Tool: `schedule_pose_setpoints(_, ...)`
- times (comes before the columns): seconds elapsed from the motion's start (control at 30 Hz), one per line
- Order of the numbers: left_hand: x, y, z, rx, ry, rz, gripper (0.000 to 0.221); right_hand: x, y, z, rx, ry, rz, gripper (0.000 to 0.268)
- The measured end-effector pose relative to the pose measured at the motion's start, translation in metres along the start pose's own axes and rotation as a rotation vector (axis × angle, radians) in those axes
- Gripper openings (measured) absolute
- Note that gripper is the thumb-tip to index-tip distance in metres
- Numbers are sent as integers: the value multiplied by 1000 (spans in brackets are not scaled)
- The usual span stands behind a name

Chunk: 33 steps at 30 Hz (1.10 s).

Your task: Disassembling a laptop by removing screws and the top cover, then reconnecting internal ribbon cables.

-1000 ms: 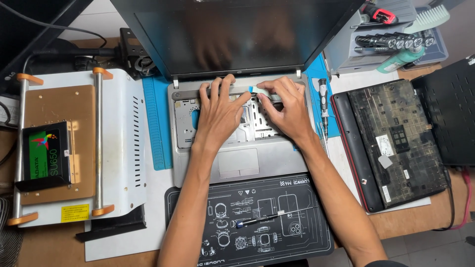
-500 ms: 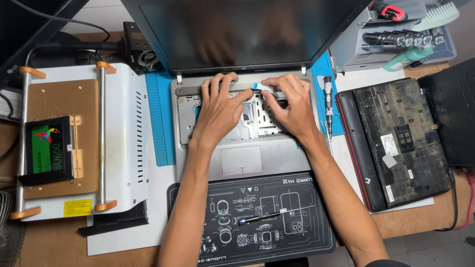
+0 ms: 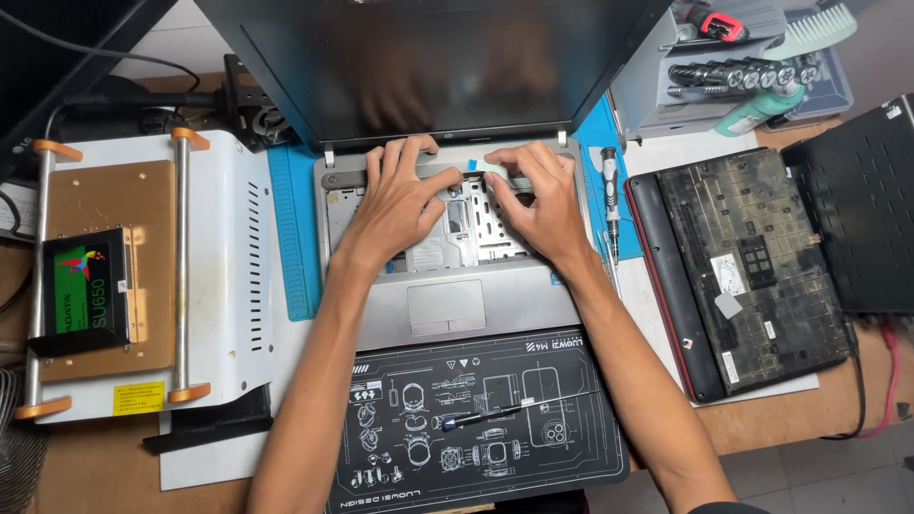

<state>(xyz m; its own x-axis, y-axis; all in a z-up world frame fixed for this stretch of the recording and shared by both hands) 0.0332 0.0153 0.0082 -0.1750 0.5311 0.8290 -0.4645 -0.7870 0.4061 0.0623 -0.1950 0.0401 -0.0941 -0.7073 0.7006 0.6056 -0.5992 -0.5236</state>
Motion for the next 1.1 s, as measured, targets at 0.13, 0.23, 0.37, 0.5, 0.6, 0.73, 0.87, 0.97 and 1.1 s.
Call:
schedule_pose_setpoints(0.13, 3, -5, 5, -3, -24, -62, 34, 1, -1, 0, -8, -3, 23, 16)
schedule_pose_setpoints(0.23, 1, -5, 8, -15, -32, -61, 31, 1, 1, 2, -12, -2, 27, 16)
schedule_pose_setpoints(0.37, 0, -1, 9, -27, -37, -68, 30, 0, 2, 1, -22, -16, 36, 17)
schedule_pose_setpoints(0.5, -8, -3, 15, -45, -33, -44, 26, 0, 2, 0, -25, -20, 29, 16)
schedule_pose_setpoints(0.6, -11, -4, 16, -49, -30, -8, 24, 1, 3, 1, -33, -19, 39, 17)
schedule_pose_setpoints(0.73, -9, -5, 14, -49, 4, -25, 17, 1, 2, 0, -26, -28, 35, 17)
schedule_pose_setpoints(0.87, 2, -2, 6, 14, 11, -102, 15, -1, 2, 0, -12, -43, 20, 16)
schedule_pose_setpoints(0.97, 19, 12, -4, 124, 19, -285, 18, 0, -2, 1, 13, -102, 4, 17)
schedule_pose_setpoints(1.1, 13, 21, -10, 146, 49, -257, 24, -5, -1, 0, 57, -150, -30, 17)
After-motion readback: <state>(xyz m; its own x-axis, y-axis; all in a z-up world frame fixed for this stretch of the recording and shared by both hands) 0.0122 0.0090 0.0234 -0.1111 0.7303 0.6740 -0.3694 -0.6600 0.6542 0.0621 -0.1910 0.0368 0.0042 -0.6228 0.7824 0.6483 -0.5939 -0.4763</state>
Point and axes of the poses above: each hand's wrist, its own z-axis towards the middle knuckle, its own x-axis out of the back of the hand, y = z × x, the point moved 2 cm from there along z, towards the middle knuckle, and after that the axes turned 9 degrees about -z, right-handed, at the moved point
